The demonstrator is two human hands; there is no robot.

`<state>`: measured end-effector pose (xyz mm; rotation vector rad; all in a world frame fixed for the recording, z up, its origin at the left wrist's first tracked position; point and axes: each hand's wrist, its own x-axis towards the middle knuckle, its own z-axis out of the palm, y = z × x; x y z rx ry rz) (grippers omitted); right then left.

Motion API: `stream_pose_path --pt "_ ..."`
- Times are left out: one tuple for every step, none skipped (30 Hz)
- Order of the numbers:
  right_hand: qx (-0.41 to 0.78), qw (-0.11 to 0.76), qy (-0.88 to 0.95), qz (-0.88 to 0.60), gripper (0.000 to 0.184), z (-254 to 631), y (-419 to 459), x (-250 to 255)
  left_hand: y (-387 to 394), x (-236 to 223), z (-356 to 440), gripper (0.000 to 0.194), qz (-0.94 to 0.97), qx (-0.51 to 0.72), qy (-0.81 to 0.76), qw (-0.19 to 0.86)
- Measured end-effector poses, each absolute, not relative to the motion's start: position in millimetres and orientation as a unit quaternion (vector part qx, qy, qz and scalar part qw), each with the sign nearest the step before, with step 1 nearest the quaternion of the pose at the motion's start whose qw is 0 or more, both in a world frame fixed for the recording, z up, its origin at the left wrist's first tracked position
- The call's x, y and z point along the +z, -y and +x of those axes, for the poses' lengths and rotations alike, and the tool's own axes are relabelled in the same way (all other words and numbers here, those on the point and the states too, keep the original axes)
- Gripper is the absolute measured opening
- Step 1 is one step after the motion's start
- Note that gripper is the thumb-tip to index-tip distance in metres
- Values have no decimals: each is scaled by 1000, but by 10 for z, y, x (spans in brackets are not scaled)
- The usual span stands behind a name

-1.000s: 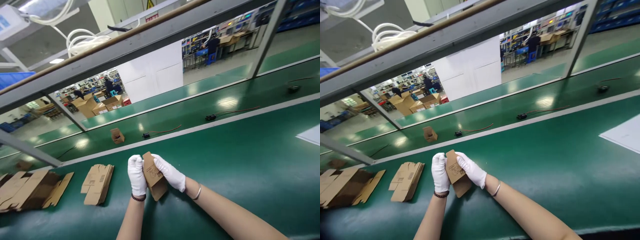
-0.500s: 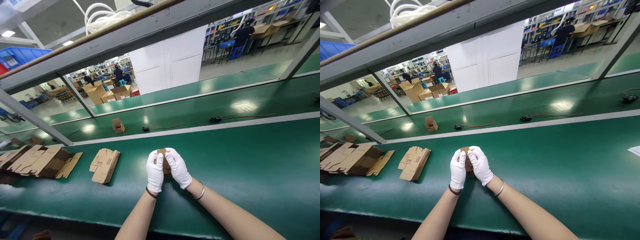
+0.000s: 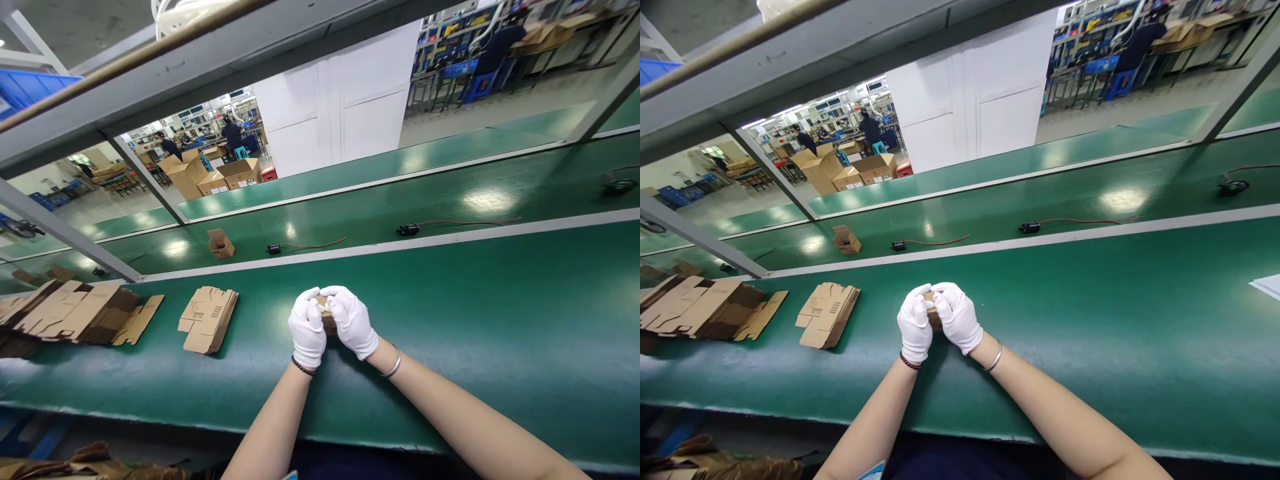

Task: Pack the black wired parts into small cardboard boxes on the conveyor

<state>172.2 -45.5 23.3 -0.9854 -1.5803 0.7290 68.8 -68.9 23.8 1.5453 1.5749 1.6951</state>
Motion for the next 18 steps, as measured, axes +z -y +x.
stream_pose_path --pt "308 545 665 -407 34 1729 459 234 695 241 684 32 555 598 -549 183" --pt "310 555 662 -397 34 1735 458 233 698 249 673 31 566 597 -536 189" --pt "314 570 653 -389 35 1740 453 234 700 263 657 30 580 597 -521 192" --pt "323 587 635 -384 37 1742 443 235 699 279 633 34 591 598 -508 188" --pt "342 605 608 -385 40 1738 431 240 696 297 604 44 595 602 -503 174" --pt "377 617 569 -391 45 1729 418 250 693 314 572 55 591 610 -507 148" --pt "432 613 528 -398 51 1713 408 266 690 328 540 65 578 621 -517 113" --pt "506 588 492 -395 55 1691 403 288 689 337 515 71 560 632 -530 77" --pt "587 546 465 -376 57 1667 405 314 690 339 498 72 541 643 -540 49" --pt "661 495 449 -341 59 1644 414 342 694 332 492 73 526 651 -546 34" --pt "718 450 441 -296 59 1624 429 368 700 315 498 72 521 653 -549 33" --pt "751 424 439 -251 57 1612 447 391 709 290 515 71 522 648 -553 44" --pt "763 419 441 -217 54 1609 464 407 720 259 538 70 526 637 -559 65" --pt "759 430 445 -200 52 1617 473 416 732 224 563 70 531 624 -565 95" --pt "747 440 457 -199 51 1634 472 418 745 190 585 71 535 609 -570 132" --pt "730 438 480 -211 49 1660 460 416 758 160 598 74 535 596 -573 173" --pt "708 425 515 -232 45 1691 436 410 770 135 598 79 534 583 -575 212" --pt "675 404 561 -257 41 1724 405 403 779 116 584 85 533 571 -578 237"
